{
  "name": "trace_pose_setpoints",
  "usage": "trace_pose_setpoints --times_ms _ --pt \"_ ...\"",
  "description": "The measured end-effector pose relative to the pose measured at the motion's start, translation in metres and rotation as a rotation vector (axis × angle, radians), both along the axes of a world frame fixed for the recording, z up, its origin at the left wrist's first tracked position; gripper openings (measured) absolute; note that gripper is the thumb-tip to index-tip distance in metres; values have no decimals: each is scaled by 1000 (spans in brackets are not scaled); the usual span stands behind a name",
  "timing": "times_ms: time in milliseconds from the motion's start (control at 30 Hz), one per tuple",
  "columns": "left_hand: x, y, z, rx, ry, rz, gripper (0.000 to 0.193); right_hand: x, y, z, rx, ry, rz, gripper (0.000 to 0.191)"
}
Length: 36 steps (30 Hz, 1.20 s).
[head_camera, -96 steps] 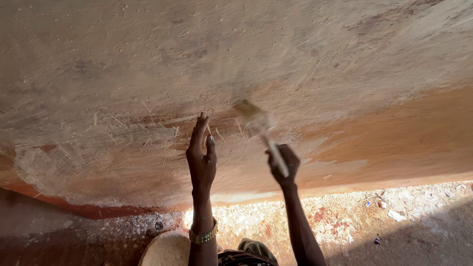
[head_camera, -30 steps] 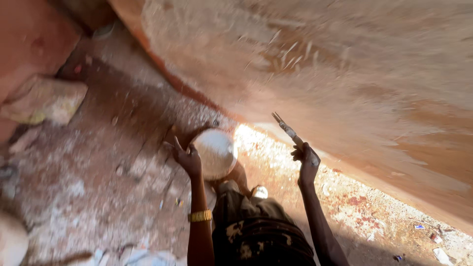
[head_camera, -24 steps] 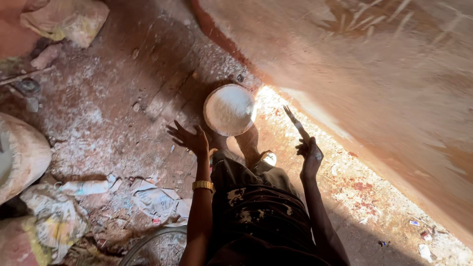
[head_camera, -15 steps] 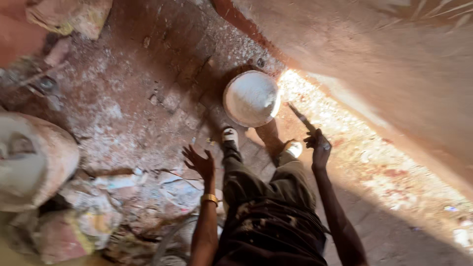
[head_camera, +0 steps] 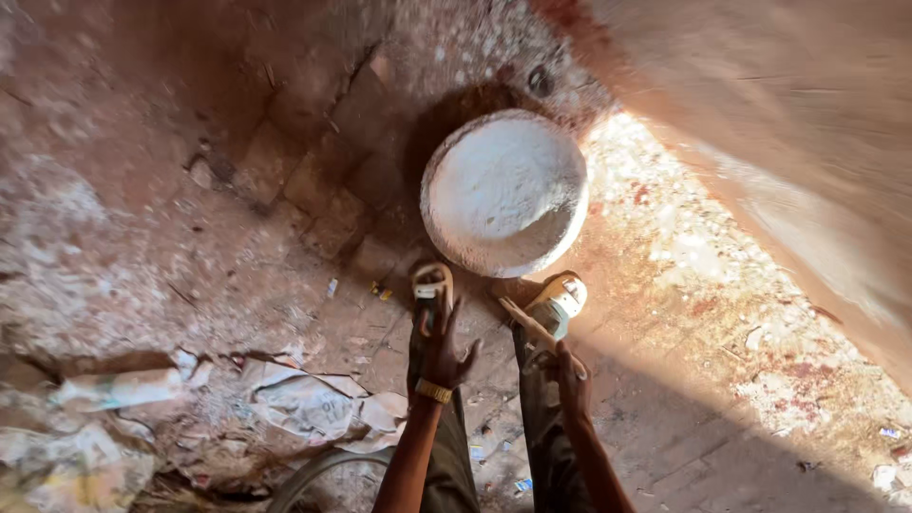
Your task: The person repeatedly scoops white plaster from a shallow bowl and applies it to a reddish-brown wall using a small trowel. They smooth the surface with the tool and occasionally use their left hand to guide or steady the application. The work continues across a single wall section without visible completion.
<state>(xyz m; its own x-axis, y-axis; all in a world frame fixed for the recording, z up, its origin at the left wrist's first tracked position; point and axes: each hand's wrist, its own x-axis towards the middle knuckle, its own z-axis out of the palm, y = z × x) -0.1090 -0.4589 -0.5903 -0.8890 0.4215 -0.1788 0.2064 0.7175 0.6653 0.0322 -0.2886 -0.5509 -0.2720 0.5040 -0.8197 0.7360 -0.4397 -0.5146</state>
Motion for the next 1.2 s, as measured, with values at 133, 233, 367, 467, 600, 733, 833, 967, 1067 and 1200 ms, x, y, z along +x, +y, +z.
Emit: trace_pose_setpoints --times_ms 133,233,367,467,600,733,833,967,1067,1200 --pt "31 9 -79 -72 -198 -223 95 -33 -6 -93 173 80 373 48" --pt "5 14 -139 -95 -161 -251 100 -85 11 -164 255 20 541 54" --pt "-45 13 -199 -126 -62 -335 105 -142 29 -233 499 331 700 28" --pt "-70 10 -224 -120 34 -391 109 -167 30 -266 550 412 740 30" --pt "-86 9 -231 -118 114 -381 114 -175 19 -272 537 376 884 27" --pt "-74 10 -224 -39 75 -200 115 -158 12 -243 630 369 908 21" --pt "-42 8 -217 -80 -47 -184 110 -140 11 -229 680 353 858 23" --pt "3 12 -216 -107 -98 -226 100 -127 14 -244 297 172 613 35" --pt "30 19 -208 -110 -104 -232 93 -122 15 -256 53 93 266 53" --pt "49 25 -180 -96 -112 -308 92 -117 20 -240 109 125 196 62"
